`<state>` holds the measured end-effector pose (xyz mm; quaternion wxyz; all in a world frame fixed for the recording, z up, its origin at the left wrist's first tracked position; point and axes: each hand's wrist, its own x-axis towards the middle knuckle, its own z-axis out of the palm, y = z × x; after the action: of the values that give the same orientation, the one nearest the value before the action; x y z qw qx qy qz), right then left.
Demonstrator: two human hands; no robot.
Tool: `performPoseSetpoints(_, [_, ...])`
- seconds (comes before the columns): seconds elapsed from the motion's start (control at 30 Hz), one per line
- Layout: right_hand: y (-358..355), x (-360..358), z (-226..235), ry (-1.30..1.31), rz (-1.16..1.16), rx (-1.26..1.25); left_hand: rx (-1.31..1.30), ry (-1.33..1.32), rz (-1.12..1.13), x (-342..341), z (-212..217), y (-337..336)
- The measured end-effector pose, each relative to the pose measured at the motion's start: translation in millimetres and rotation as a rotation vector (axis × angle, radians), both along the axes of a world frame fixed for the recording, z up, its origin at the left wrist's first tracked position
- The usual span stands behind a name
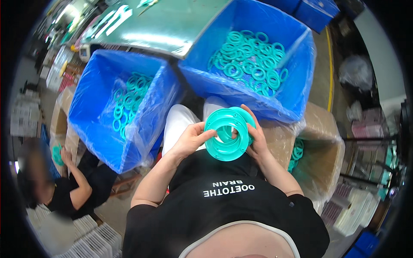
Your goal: Picking up and sorting green plastic rings from one bin to another.
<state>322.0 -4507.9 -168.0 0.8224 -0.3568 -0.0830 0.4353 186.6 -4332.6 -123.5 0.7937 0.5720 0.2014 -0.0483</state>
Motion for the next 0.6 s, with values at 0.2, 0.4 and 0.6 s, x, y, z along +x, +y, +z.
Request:
performPoseSetpoints(0.2, [-28,13,-34,0.166,-0.11,0.019,0.097,-0.105,-0.237,45,13,-12])
performPoseSetpoints(0.4, [-39,5,-81,-0.892,-0.211,-0.4,0.569,-0.387,-0.642,155,89,-109])
performPoseSetpoints(0.6, [-20,-1,-27,0.172,-0.119,0.08,0.297,-0.316,-0.415,182,54,-120])
